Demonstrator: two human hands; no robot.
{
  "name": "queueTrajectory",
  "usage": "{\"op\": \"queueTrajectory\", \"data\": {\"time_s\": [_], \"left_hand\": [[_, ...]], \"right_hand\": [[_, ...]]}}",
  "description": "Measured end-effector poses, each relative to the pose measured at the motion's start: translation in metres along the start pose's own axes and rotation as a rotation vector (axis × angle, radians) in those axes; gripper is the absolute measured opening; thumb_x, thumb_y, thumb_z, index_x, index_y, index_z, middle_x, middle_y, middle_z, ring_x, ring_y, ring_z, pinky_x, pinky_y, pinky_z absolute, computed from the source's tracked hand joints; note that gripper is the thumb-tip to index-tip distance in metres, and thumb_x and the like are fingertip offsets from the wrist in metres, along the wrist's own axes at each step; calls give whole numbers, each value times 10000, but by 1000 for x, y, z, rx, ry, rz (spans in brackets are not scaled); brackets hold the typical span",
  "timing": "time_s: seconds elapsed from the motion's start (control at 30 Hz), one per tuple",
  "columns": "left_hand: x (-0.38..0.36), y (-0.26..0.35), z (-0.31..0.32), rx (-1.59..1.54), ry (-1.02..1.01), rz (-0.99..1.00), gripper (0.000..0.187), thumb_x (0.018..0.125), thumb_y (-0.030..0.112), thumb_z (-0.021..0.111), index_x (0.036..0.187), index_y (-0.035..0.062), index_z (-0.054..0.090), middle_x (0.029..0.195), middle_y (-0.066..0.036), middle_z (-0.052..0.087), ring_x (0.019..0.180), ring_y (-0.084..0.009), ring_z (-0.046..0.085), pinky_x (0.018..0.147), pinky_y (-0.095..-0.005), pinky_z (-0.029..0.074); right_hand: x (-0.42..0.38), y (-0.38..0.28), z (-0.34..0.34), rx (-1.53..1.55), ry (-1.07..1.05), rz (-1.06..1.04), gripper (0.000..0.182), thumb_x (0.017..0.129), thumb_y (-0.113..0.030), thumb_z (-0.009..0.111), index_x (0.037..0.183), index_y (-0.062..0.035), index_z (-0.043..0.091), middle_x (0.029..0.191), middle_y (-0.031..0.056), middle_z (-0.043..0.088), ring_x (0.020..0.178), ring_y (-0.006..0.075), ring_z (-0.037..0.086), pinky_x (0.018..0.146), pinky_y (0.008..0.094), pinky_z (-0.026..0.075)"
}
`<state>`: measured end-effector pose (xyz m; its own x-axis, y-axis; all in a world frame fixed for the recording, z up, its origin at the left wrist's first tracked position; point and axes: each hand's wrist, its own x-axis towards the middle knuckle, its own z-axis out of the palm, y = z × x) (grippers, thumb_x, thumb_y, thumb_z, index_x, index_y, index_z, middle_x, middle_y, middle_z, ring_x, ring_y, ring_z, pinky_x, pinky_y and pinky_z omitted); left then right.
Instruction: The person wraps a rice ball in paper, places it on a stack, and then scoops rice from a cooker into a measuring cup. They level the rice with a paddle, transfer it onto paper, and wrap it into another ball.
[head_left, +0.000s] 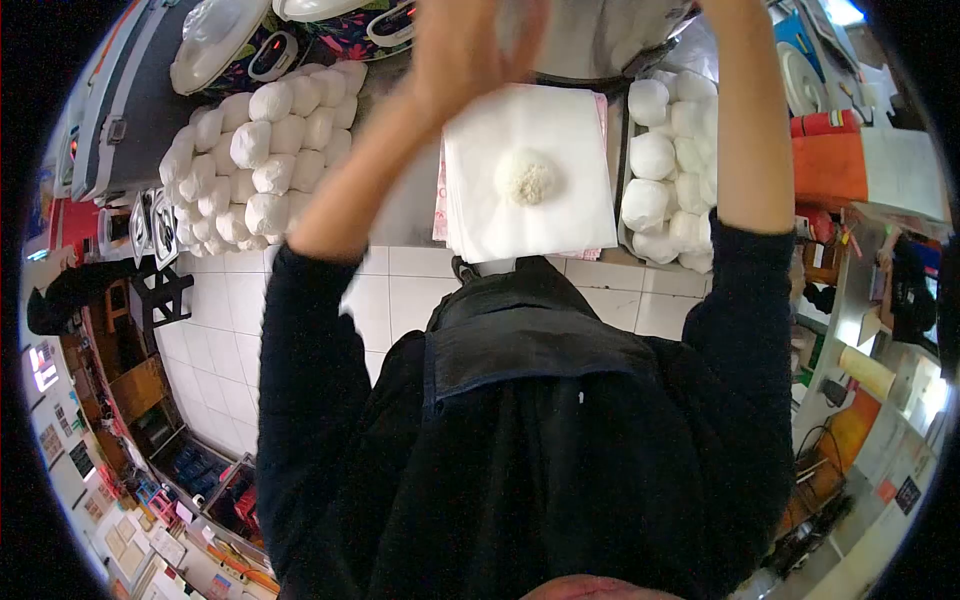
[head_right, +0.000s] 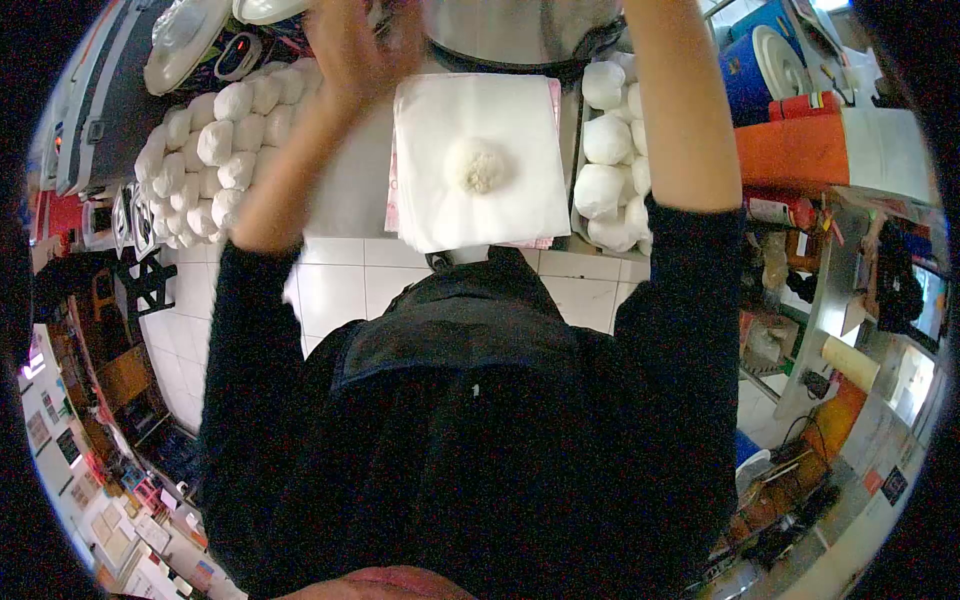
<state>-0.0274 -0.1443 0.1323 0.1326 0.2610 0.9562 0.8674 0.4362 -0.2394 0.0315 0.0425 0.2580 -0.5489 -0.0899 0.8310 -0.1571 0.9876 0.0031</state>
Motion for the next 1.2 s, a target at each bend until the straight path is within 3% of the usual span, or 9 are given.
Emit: {"op": "queueTrajectory", "data": {"time_s": [0.03,0.07,0.1,0.13,0.3,0.67,1.03,1.1,1.2], "left_hand": [[-1,77,-49,-226,-421,-268,87,806,146,548,768,78,510,670,-77,526,580,-282,514,521,-363,422],[-37,104,-75,-601,-892,-167,122,787,168,575,841,64,540,684,-87,535,633,-274,526,591,-380,441],[-113,135,-91,-798,-1093,-140,342,708,217,653,985,73,512,977,-114,535,914,-298,499,800,-393,420],[-116,156,-110,-760,-1015,-251,382,725,271,638,1015,63,502,1018,-121,515,938,-298,494,819,-393,415],[-169,180,-134,-806,-1154,-495,306,745,238,633,970,46,553,953,-101,541,908,-287,506,794,-368,431],[-165,163,-113,-788,-1431,-1080,163,695,177,680,747,23,681,671,-116,638,569,-230,594,593,-329,485],[-156,152,-106,-853,-1436,-1341,181,673,182,667,746,17,663,715,-131,635,666,-213,611,643,-305,479],[-147,154,-112,-801,-1339,-1286,158,688,156,647,752,12,643,737,-135,626,691,-232,608,654,-318,477],[-129,157,-129,-803,-1080,-778,146,757,122,581,862,30,536,765,-136,587,745,-310,587,684,-375,469]], "right_hand": [[-7,-14,-10,-72,85,-109,579,796,-91,542,1338,-120,342,1078,248,531,879,397,556,785,405,453],[-31,-24,-17,0,206,-296,563,806,-80,535,1334,-103,343,1055,243,541,855,394,558,782,393,452],[-91,-7,12,68,-204,94,221,767,-119,612,981,-72,588,820,172,598,713,318,568,638,381,452],[-118,-34,1,521,-177,4,169,765,-168,631,891,-58,601,823,138,596,757,290,574,682,366,464],[-317,-64,-2,708,-1091,-122,292,722,-257,650,960,-93,602,965,88,565,841,249,536,727,343,453],[-341,-64,6,850,-1144,267,137,718,-164,622,768,-41,657,728,101,594,711,248,556,668,331,457],[-331,-53,19,1174,-1348,755,198,668,-165,698,800,-27,648,740,93,638,657,179,593,623,269,459],[-309,-65,1,813,-1055,310,193,692,-168,668,831,-40,635,780,74,631,722,211,583,647,288,466],[-326,-58,-3,577,-919,-143,193,713,-193,632,852,-59,628,813,68,622,781,232,570,672,319,470]]}}
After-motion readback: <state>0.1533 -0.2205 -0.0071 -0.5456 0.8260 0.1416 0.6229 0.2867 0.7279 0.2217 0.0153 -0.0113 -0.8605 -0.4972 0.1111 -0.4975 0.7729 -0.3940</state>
